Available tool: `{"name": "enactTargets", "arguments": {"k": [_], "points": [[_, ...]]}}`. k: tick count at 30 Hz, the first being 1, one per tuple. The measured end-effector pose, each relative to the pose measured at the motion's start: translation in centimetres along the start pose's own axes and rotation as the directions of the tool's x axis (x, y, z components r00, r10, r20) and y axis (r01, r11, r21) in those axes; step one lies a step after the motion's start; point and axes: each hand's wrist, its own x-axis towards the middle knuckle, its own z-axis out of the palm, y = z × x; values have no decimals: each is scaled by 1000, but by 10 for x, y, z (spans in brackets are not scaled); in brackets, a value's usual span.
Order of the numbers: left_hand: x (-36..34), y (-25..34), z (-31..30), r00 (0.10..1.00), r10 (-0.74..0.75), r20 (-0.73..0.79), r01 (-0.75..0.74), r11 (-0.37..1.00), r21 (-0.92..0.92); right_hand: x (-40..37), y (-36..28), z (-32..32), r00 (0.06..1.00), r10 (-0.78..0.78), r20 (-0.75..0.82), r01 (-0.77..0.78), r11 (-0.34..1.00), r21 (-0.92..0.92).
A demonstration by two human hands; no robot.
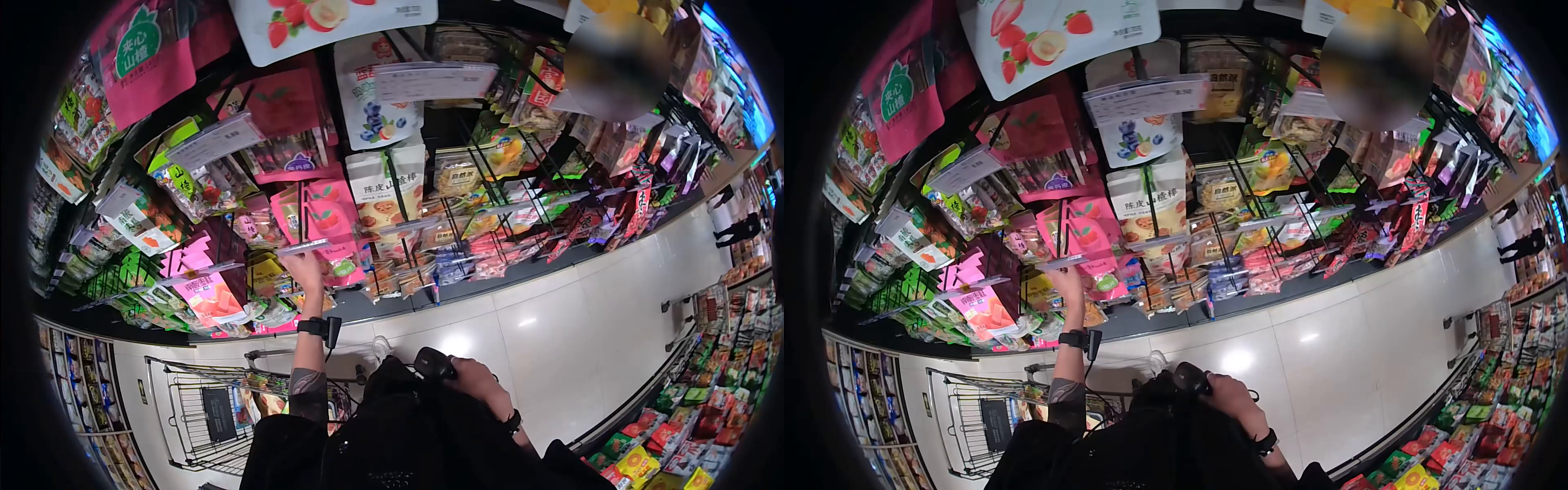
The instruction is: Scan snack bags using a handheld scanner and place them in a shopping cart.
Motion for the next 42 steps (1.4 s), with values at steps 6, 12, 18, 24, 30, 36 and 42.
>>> {"name": "enactTargets", "arguments": {"k": [6, 12, 18, 24, 30, 36, 42], "points": [[-73, 2, -27, 997, -27, 68, 38, 986, -165, -26, 38, 12, 993, -28, 113, 32, 999, -38], [-185, -81, -119, 834, -101, 542, 116, 993, 5, -31, 56, 28, 958, -167, 231, 178, 983, -30], [-258, -203, -261, 292, -540, 789, 267, 839, 475, -19, 43, 30, 940, -183, 289, 214, 973, -81], [-364, -302, -393, 360, -842, 402, 432, 532, 728, -1, 14, 53, 914, -226, 336, 273, 957, -99], [-407, -321, -444, 383, -855, 350, 597, 518, 613, 15, -32, 96, 871, -241, 428, 329, 934, -143], [-403, -329, -470, 398, -875, 277, 714, 485, 505, 28, -97, 151, 777, -288, 560, 467, 860, -206], [-412, -382, -484, 429, -883, 192, 778, 469, 418, 18, -142, 204, 686, -300, 662, 571, 786, -236]]}}
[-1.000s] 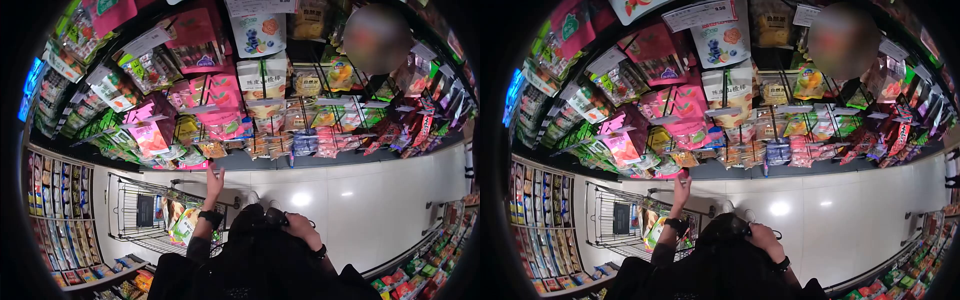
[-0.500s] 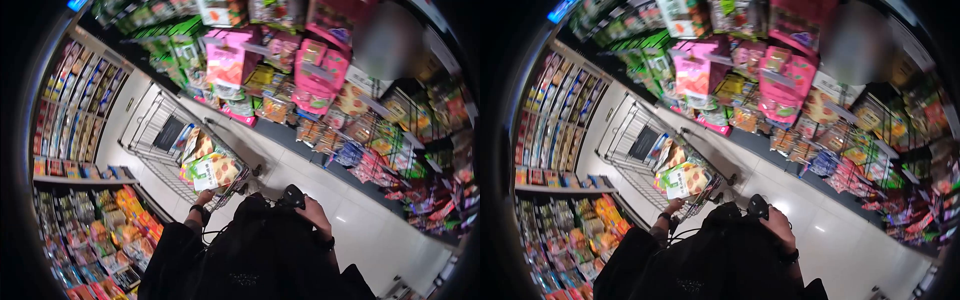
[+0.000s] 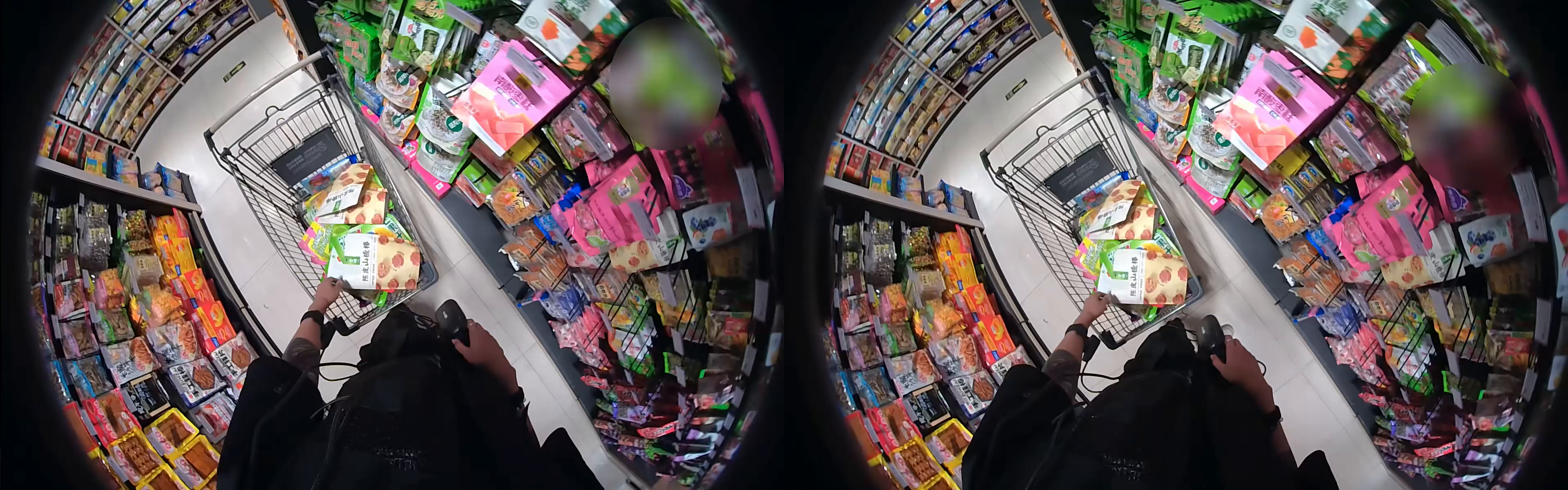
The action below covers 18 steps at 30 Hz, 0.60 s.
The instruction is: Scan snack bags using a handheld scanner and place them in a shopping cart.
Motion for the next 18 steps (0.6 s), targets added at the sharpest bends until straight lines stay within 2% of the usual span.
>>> {"name": "enactTargets", "arguments": {"k": [1, 2, 3, 8, 10, 13, 15, 16, 18], "points": [[8, -3, -1, 1000, 9, -22, -9, 1000, -7, 3, -8, 1, 999, 10, 31, -11, 1000, 11], [16, -6, -3, 991, 98, -93, -91, 993, 72, 4, -17, 1, 998, 22, 63, -24, 999, 25], [17, 6, -10, 996, 12, -93, -16, 999, -43, 5, -24, 1, 995, 34, 92, -38, 998, 41], [85, 14, -17, 997, -38, -65, 4, 888, -460, 0, -49, -3, 989, 150, 14, -150, 984, 100], [109, 39, -32, 995, -96, -38, 63, 856, -512, -3, -56, -4, 976, 218, -12, -214, 966, 146], [147, 65, -42, 991, -133, 6, 109, 788, -606, -10, -87, -23, 921, 382, 81, -389, 881, 269], [166, 81, -49, 979, -187, 75, 188, 707, -682, -15, -104, -39, 918, 382, 110, -397, 863, 311], [171, 89, -52, 981, -178, 80, 185, 717, -672, -18, -108, -41, 915, 383, 124, -402, 852, 334], [188, 95, -49, 988, -129, 80, 149, 741, -655, -25, -104, -31, 902, 429, 51, -417, 834, 362]]}}
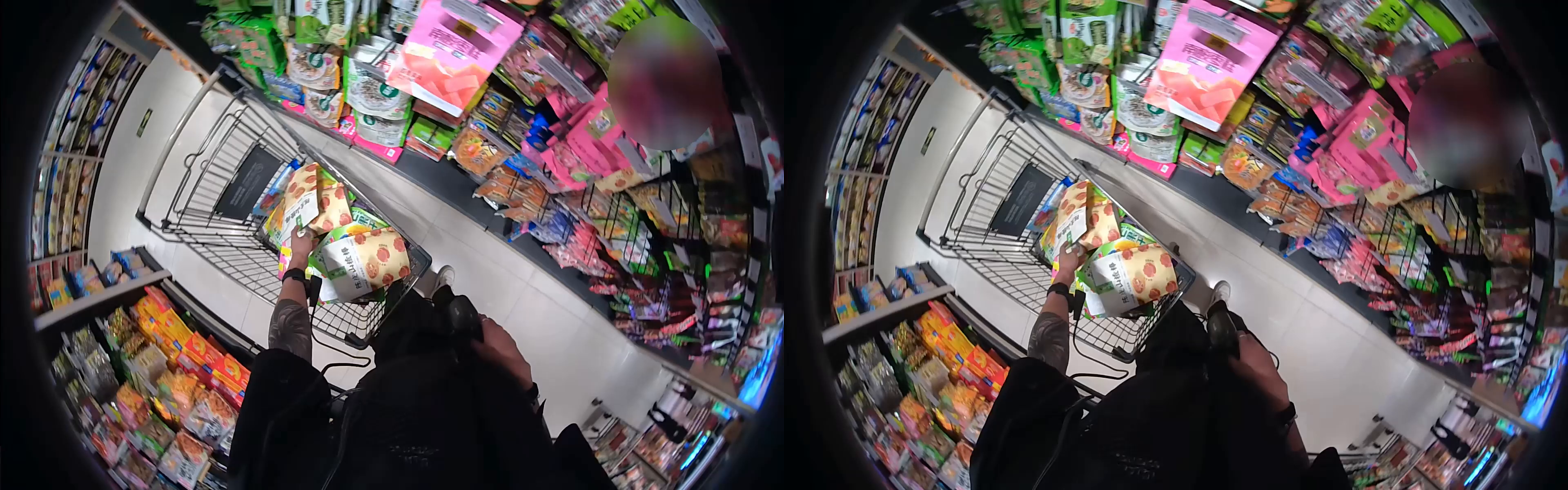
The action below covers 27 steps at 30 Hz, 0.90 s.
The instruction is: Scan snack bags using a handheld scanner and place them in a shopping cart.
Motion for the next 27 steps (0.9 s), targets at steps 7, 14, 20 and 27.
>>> {"name": "enactTargets", "arguments": {"k": [7, 14, 20, 27], "points": [[97, -35, 11, 970, 180, 161, -230, 891, 392, -2, 55, 35, 974, -18, -228, -5, 995, -98], [43, 10, 43, 814, 567, -123, -338, 636, 694, -1, 69, 47, 946, -146, -291, 118, 987, -112], [-25, 90, 16, 738, 674, 13, -408, 432, 804, 9, 56, 31, 979, -50, -197, 52, 999, 5], [-93, 149, 1, 406, 846, 345, -439, -151, 886, 17, 43, -4, 998, -54, -38, 53, 998, -37]]}}
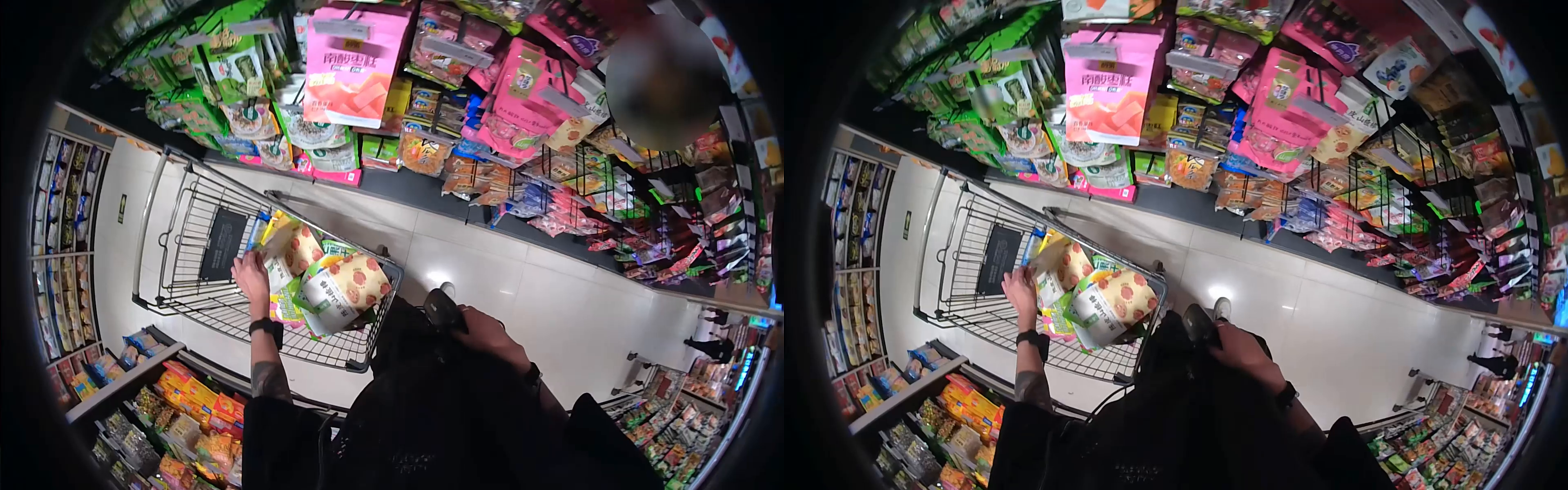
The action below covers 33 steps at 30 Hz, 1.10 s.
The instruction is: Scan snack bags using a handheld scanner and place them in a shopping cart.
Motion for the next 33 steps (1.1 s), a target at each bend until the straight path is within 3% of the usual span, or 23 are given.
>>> {"name": "enactTargets", "arguments": {"k": [2, 6, 8, 10, 11, 12, 14, 16, 17, 18, 20, 21, 24, 26, 28, 33], "points": [[1, 22, -36, 993, 104, -51, -103, 994, 24, 8, 27, 11, 992, -119, -48, 117, 992, -38], [1, 90, -121, 988, 132, -76, -129, 991, 46, 10, 63, 12, 945, -295, -141, 292, 955, -46], [1, 122, -150, 951, 227, -209, -226, 974, 26, 12, 77, 11, 948, -290, -134, 286, 957, -47], [3, 160, -175, 955, 187, -230, -240, 944, -228, 5, 91, 5, 944, -287, -161, 286, 958, -27], [1, 183, -193, 984, 132, -121, -165, 934, -317, -1, 96, 0, 938, -293, -187, 297, 955, -9], [3, 198, -204, 976, 202, -76, -216, 893, -395, -6, 102, -4, 931, -299, -209, 307, 952, 7], [1, 227, -214, 979, 172, 107, -101, 873, -478, -14, 120, -8, 887, -319, -333, 356, 933, 56], [-1, 265, -229, 955, 242, 174, -64, 739, -671, -19, 137, -14, 866, -299, -400, 383, 912, 148], [-1, 278, -226, 945, 280, 166, -79, 693, -717, -25, 146, -18, 853, -289, -435, 394, 903, 173], [0, 294, -233, 935, 265, 234, -57, 766, -640, -33, 154, -22, 838, -276, -470, 405, 893, 198], [-4, 323, -226, 923, 321, 211, -2, 553, -833, -52, 171, -29, 757, -268, -596, 494, 832, 253], [-5, 339, -225, 915, 335, 226, 45, 471, -881, -56, 182, -29, 761, -244, -601, 491, 822, 288], [-10, 389, -238, 869, 375, 323, 184, 361, -914, -71, 218, -31, 733, -217, -644, 544, 756, 365], [-11, 414, -228, 880, 417, 229, 143, 228, -963, -81, 242, -34, 733, -198, -651, 538, 754, 377], [-23, 448, -239, 857, 423, 295, 238, 183, -954, -87, 262, -34, 715, -154, -682, 513, 778, 363], [-37, 490, -247, 739, 548, 391, 245, 322, -914, -109, 303, -35, 714, -92, -694, 516, 738, 434]]}}
